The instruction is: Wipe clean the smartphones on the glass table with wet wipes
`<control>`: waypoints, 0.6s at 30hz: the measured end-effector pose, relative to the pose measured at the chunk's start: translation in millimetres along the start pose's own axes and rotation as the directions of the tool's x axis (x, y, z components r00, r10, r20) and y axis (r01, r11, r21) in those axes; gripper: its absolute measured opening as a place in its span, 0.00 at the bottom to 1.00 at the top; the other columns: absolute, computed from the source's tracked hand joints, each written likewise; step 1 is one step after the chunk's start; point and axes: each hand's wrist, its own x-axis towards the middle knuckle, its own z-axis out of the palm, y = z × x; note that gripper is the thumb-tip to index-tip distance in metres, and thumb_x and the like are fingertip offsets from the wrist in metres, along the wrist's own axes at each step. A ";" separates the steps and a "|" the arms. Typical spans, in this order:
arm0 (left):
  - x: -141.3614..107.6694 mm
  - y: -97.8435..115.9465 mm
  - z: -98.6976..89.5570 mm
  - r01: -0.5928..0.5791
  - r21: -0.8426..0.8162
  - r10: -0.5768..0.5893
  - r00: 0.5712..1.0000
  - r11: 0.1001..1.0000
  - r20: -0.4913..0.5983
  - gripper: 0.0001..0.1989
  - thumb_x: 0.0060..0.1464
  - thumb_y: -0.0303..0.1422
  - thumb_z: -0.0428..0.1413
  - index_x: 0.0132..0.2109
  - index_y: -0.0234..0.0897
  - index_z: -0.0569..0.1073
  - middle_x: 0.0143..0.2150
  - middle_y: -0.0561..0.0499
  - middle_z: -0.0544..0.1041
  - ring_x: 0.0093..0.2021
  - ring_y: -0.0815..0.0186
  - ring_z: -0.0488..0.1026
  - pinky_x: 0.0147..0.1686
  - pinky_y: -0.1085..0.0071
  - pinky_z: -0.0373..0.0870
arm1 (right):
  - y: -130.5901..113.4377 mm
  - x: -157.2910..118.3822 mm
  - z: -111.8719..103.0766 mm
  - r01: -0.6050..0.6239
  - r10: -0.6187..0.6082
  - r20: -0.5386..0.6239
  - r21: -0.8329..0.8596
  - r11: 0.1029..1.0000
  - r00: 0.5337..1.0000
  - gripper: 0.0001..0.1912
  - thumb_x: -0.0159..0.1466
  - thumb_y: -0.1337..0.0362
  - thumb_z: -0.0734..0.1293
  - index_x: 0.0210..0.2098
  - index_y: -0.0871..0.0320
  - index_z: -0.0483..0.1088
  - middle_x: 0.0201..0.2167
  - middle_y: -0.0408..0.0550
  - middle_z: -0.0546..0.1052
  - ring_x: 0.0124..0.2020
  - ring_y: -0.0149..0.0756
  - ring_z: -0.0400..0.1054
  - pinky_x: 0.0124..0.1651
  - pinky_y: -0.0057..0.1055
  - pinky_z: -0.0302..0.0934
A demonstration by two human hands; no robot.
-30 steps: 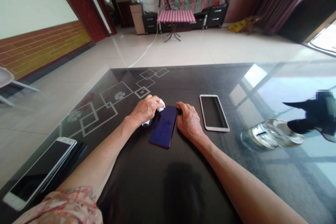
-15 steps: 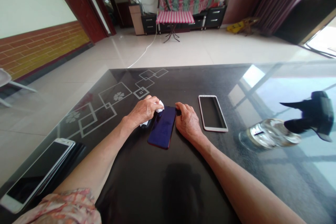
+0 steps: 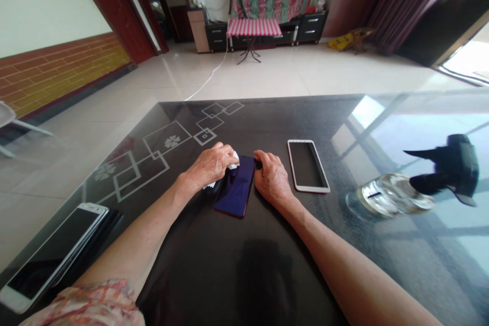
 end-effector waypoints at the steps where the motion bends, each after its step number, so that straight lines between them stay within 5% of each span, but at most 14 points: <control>1: 1.6 1.8 2.1 0.013 0.019 -0.013 1.000 1.000 -0.011 0.18 0.59 0.22 0.47 0.43 0.44 0.79 0.43 0.48 0.74 0.40 0.63 0.64 0.32 0.71 0.63 | -0.2 -0.1 0.0 0.002 -0.002 -0.002 -0.001 1.000 1.000 0.27 0.53 0.77 0.57 0.51 0.63 0.69 0.42 0.55 0.76 0.47 0.45 0.66 0.53 0.38 0.60; 18: 13.7 9.1 11.3 0.063 0.004 -0.063 0.996 0.998 -0.057 0.20 0.60 0.22 0.46 0.49 0.45 0.77 0.46 0.47 0.73 0.41 0.61 0.64 0.33 0.71 0.64 | 0.1 0.9 0.4 0.000 0.000 0.004 -0.010 1.000 1.000 0.25 0.54 0.76 0.58 0.51 0.62 0.69 0.43 0.55 0.76 0.46 0.45 0.67 0.53 0.38 0.61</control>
